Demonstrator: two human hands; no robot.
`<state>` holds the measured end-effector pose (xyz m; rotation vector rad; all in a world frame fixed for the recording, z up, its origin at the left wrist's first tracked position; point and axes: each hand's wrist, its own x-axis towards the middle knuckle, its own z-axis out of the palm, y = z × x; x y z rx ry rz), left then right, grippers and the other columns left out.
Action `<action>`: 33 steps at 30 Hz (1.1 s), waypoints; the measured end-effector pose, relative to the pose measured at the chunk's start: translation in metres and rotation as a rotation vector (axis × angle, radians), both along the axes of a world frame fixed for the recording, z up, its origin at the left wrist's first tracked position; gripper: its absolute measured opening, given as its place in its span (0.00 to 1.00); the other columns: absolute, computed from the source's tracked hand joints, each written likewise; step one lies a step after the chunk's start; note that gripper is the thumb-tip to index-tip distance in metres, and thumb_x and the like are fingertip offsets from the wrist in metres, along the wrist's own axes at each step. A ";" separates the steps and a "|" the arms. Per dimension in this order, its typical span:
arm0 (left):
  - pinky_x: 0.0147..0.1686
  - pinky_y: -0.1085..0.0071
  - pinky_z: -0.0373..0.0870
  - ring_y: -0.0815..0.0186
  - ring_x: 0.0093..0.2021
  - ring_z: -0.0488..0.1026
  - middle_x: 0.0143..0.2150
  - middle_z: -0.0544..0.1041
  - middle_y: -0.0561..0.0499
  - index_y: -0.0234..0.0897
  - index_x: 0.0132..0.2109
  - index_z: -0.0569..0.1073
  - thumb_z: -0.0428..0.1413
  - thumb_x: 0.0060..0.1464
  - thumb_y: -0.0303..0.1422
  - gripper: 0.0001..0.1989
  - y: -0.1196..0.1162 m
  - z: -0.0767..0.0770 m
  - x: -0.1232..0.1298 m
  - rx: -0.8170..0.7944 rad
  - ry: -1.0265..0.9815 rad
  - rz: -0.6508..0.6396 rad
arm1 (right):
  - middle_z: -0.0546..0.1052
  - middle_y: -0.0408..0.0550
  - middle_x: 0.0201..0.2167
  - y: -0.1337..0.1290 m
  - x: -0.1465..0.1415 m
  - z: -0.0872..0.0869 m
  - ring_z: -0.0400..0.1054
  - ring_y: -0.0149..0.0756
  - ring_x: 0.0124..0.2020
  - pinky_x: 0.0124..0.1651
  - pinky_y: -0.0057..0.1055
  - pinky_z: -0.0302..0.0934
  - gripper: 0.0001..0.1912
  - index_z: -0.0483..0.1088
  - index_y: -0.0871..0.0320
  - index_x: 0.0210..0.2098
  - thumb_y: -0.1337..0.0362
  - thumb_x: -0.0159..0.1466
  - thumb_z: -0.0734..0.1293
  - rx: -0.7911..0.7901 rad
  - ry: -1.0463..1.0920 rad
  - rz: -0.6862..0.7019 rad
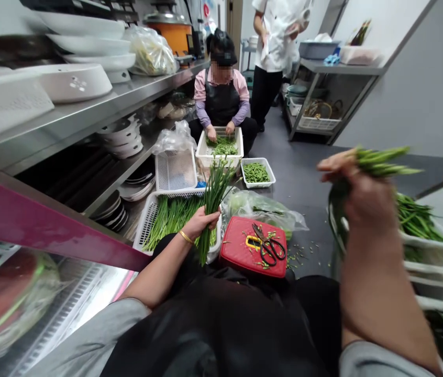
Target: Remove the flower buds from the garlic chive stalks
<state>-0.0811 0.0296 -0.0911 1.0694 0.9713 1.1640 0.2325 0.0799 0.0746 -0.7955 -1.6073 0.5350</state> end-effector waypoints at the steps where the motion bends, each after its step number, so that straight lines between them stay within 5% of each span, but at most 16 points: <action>1: 0.17 0.77 0.53 0.78 0.15 0.55 0.15 0.61 0.62 0.34 0.31 0.65 0.65 0.41 0.49 0.24 0.003 0.007 0.001 0.025 -0.005 0.010 | 0.71 0.45 0.26 0.001 -0.018 -0.008 0.71 0.37 0.35 0.36 0.36 0.66 0.19 0.67 0.54 0.23 0.46 0.56 0.70 -0.095 0.094 0.086; 4: 0.21 0.76 0.61 0.73 0.22 0.67 0.21 0.71 0.54 0.32 0.30 0.68 0.65 0.41 0.49 0.24 0.017 0.033 0.001 0.128 -0.030 0.023 | 0.66 0.39 0.17 -0.006 -0.065 -0.021 0.66 0.31 0.21 0.30 0.34 0.67 0.23 0.66 0.56 0.24 0.45 0.49 0.75 -0.461 0.264 0.419; 7: 0.37 0.71 0.71 0.64 0.37 0.76 0.35 0.79 0.44 0.29 0.35 0.74 0.65 0.43 0.48 0.24 0.030 0.056 0.005 0.195 -0.065 -0.041 | 0.54 0.30 0.13 -0.016 -0.105 -0.027 0.43 0.19 0.11 0.13 0.21 0.46 0.26 0.59 0.56 0.25 0.45 0.49 0.75 -0.719 0.324 0.634; 9: 0.42 0.67 0.71 0.63 0.39 0.76 0.36 0.80 0.44 0.29 0.36 0.75 0.67 0.42 0.47 0.24 0.033 0.062 0.012 0.186 -0.092 -0.102 | 0.51 0.30 0.13 -0.018 -0.128 -0.030 0.39 0.18 0.11 0.12 0.19 0.39 0.29 0.55 0.56 0.22 0.45 0.48 0.76 -0.730 0.371 0.707; 14: 0.35 0.67 0.72 0.64 0.30 0.76 0.29 0.78 0.48 0.30 0.34 0.72 0.69 0.37 0.47 0.26 0.012 0.044 0.033 -0.005 -0.225 -0.283 | 0.49 0.31 0.13 -0.013 -0.148 -0.026 0.40 0.18 0.11 0.12 0.20 0.39 0.32 0.50 0.57 0.19 0.45 0.49 0.75 -0.631 0.484 0.738; 22: 0.28 0.73 0.71 0.69 0.24 0.73 0.27 0.76 0.50 0.30 0.35 0.72 0.72 0.32 0.43 0.27 -0.008 0.017 0.050 -0.172 -0.373 -0.261 | 0.48 0.30 0.13 -0.010 -0.140 -0.033 0.36 0.19 0.11 0.13 0.19 0.38 0.29 0.52 0.56 0.24 0.45 0.51 0.74 -0.711 0.517 0.786; 33: 0.32 0.68 0.72 0.60 0.31 0.77 0.30 0.78 0.44 0.31 0.41 0.73 0.66 0.37 0.52 0.31 -0.015 -0.002 0.068 -0.164 -0.470 -0.446 | 0.47 0.30 0.13 -0.006 -0.135 -0.037 0.35 0.19 0.11 0.12 0.19 0.37 0.28 0.53 0.56 0.24 0.46 0.52 0.73 -0.797 0.475 0.852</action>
